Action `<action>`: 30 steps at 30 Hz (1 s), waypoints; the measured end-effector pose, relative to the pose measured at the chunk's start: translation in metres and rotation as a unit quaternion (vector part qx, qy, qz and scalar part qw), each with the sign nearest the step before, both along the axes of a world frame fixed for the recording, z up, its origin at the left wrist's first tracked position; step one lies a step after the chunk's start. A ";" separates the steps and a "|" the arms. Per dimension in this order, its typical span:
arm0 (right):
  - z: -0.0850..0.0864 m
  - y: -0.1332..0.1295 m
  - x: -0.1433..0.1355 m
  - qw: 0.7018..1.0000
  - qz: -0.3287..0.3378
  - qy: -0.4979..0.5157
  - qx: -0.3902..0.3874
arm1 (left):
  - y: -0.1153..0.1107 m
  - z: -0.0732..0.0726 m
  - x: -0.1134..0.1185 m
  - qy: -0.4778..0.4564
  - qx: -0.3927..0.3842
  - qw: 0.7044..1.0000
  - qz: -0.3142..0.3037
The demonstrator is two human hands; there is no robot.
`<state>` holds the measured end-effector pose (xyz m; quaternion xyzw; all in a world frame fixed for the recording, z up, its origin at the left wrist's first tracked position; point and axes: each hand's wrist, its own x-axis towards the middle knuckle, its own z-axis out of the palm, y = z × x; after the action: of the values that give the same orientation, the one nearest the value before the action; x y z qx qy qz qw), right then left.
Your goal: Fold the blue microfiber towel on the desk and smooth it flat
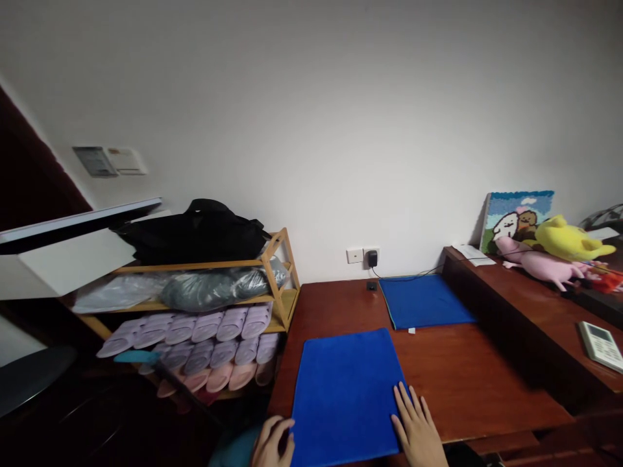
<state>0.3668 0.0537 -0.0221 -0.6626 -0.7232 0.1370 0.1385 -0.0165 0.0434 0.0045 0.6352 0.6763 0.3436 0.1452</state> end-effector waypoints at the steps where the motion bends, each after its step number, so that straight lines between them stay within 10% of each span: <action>1: -0.002 -0.002 0.001 1.000 0.000 0.000 -0.001 | 0.012 0.006 0.014 0.022 0.013 1.000 -0.008; 5: -0.005 -0.007 0.001 1.000 0.001 0.005 -0.004 | 0.069 0.025 0.099 0.108 0.018 0.985 -0.133; 10: 0.006 0.016 -0.001 1.000 -0.027 0.010 -0.008 | 0.125 0.009 0.178 0.220 0.027 0.945 -0.240; 19: 0.040 0.147 -0.011 0.999 -0.003 -0.016 -0.029 | 0.132 -0.004 0.180 0.255 -0.017 0.927 -0.275; 30: 0.005 0.161 -0.011 0.999 0.009 -0.038 -0.022 | 0.168 0.000 0.224 0.220 -0.015 0.946 -0.238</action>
<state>0.3558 0.2147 -0.0168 -0.6639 -0.7305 0.1289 0.0951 0.2077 0.2110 0.0048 0.8354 0.5254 0.1405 0.0801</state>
